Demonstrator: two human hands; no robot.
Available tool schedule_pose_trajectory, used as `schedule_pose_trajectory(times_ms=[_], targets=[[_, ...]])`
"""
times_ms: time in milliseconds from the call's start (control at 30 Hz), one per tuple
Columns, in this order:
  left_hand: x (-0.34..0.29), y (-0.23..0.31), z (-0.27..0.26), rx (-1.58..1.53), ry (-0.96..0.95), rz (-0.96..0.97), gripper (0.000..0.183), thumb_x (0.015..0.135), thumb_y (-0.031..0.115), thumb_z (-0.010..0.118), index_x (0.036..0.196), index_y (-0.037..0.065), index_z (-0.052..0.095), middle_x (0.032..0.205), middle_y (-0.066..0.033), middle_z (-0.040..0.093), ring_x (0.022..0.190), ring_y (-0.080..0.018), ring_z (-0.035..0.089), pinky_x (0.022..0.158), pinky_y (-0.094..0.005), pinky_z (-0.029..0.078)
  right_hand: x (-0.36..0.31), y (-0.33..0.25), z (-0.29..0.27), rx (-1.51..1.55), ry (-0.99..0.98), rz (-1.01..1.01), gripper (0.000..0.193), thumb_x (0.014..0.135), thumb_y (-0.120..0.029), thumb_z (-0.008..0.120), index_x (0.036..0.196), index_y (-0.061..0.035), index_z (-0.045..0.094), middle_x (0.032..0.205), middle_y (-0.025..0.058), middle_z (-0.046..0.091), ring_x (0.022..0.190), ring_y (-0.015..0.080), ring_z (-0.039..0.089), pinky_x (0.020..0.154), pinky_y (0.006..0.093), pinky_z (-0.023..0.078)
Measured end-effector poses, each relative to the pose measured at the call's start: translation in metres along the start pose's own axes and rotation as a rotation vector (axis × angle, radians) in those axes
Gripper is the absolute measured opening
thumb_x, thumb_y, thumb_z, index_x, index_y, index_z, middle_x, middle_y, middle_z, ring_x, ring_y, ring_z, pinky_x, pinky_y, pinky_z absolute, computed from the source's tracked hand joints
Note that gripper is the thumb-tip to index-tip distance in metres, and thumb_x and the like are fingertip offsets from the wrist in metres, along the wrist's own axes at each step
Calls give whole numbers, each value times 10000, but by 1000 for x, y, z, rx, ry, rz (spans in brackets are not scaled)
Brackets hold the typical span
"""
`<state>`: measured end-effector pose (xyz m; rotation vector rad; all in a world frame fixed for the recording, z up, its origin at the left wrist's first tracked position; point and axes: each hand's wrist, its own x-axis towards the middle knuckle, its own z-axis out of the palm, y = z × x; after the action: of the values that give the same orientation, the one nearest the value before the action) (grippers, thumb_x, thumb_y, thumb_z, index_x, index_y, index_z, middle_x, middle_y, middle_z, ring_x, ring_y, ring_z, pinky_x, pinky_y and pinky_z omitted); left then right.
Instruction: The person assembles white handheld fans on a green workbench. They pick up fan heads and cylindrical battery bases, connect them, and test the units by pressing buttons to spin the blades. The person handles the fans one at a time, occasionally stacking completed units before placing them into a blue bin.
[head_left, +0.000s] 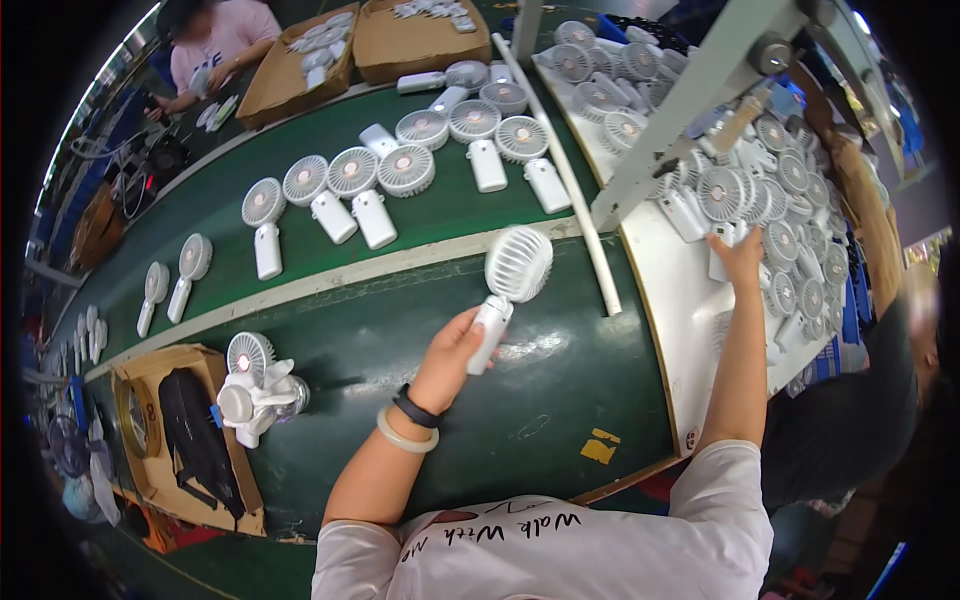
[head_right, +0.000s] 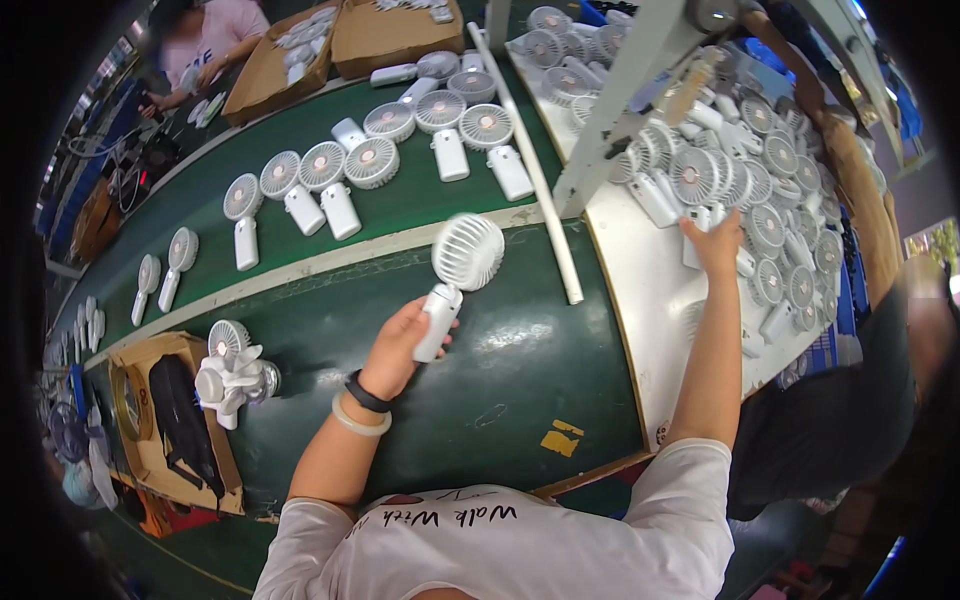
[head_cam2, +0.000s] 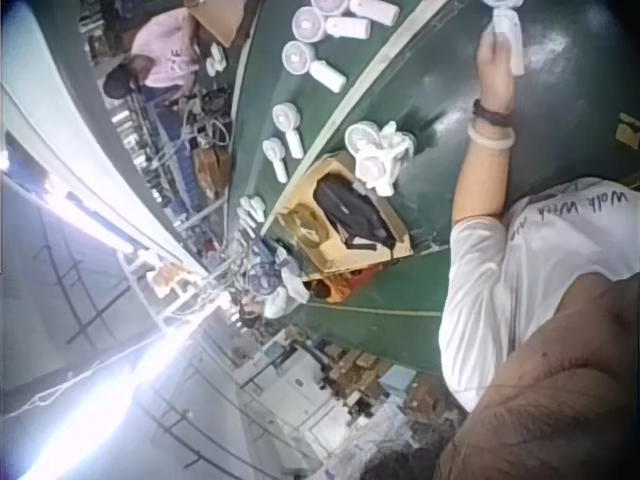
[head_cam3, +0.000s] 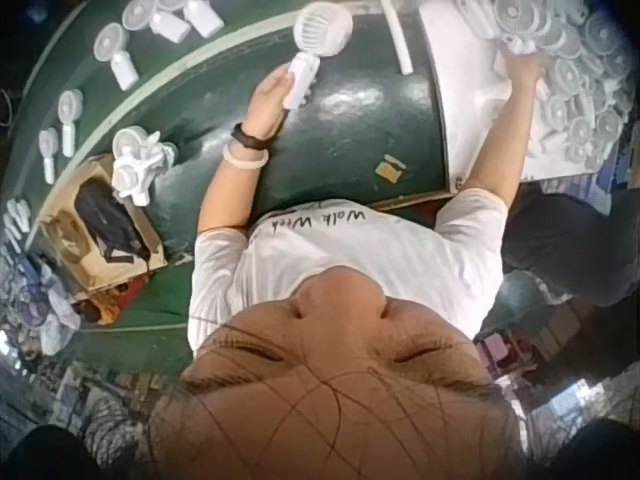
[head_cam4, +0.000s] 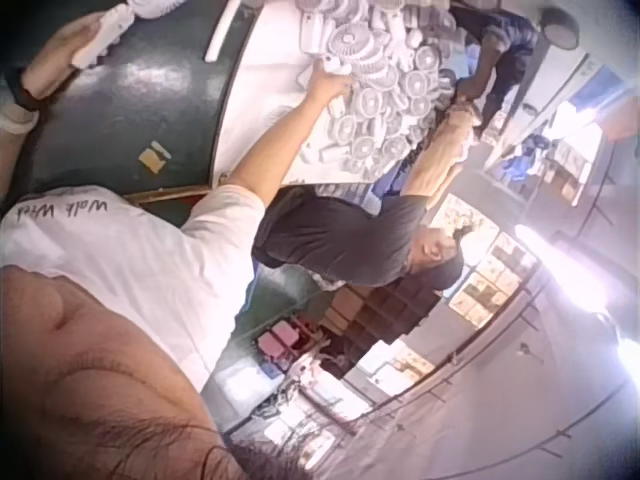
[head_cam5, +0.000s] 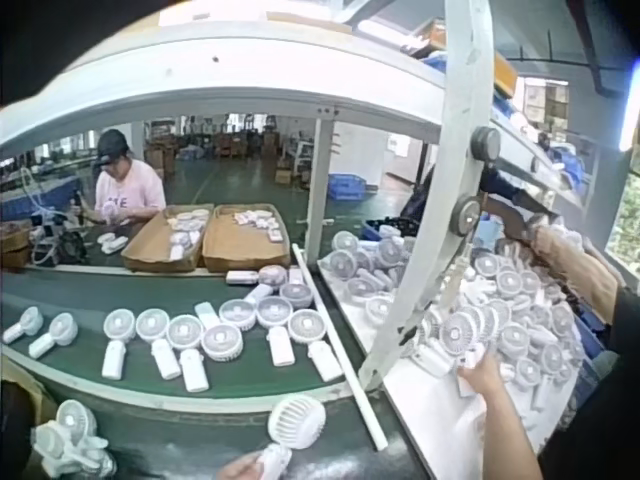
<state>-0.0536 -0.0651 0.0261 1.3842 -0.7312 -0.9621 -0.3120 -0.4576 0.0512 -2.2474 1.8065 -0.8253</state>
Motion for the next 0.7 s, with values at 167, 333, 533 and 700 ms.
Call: schedule_pose_trajectory(times_ms=[167, 333, 533, 700], targets=[[-15, 8, -27, -990, -230, -119, 443, 952, 300, 393, 1299, 27, 352, 1243, -191, 475, 1013, -264, 554, 824, -408, 492, -16, 6, 13, -100, 53, -153, 972, 688, -404, 748, 1327, 102, 220, 1276, 343, 354, 1219, 451, 338, 1021, 456, 298], [-19, 15, -45, -979, -91, -64, 463, 905, 232, 512, 1297, 42, 353, 1192, -164, 499, 975, -249, 563, 821, -397, 490, -45, -17, 2, -88, 165, -299, 779, 771, -289, 687, 1311, 94, 275, 1288, 312, 356, 1208, 425, 356, 1020, 447, 297], [-23, -12, -71, -248, 279, 93, 518, 808, 33, 600, 1254, 58, 339, 978, -61, 501, 846, -167, 547, 793, -345, 479, -119, -109, -11, 224, 313, -407, 490, 785, -77, 626, 1220, 39, 432, 1208, 194, 454, 1134, 332, 438, 968, 397, 353], [-19, -23, -87, -500, 258, 143, 427, 907, 116, 483, 1291, 53, 306, 1160, -128, 512, 996, -237, 569, 838, -359, 473, -175, -187, 45, 601, 52, -608, 344, 767, -6, 601, 1099, 13, 514, 1128, 150, 511, 1061, 255, 498, 882, 356, 416]])
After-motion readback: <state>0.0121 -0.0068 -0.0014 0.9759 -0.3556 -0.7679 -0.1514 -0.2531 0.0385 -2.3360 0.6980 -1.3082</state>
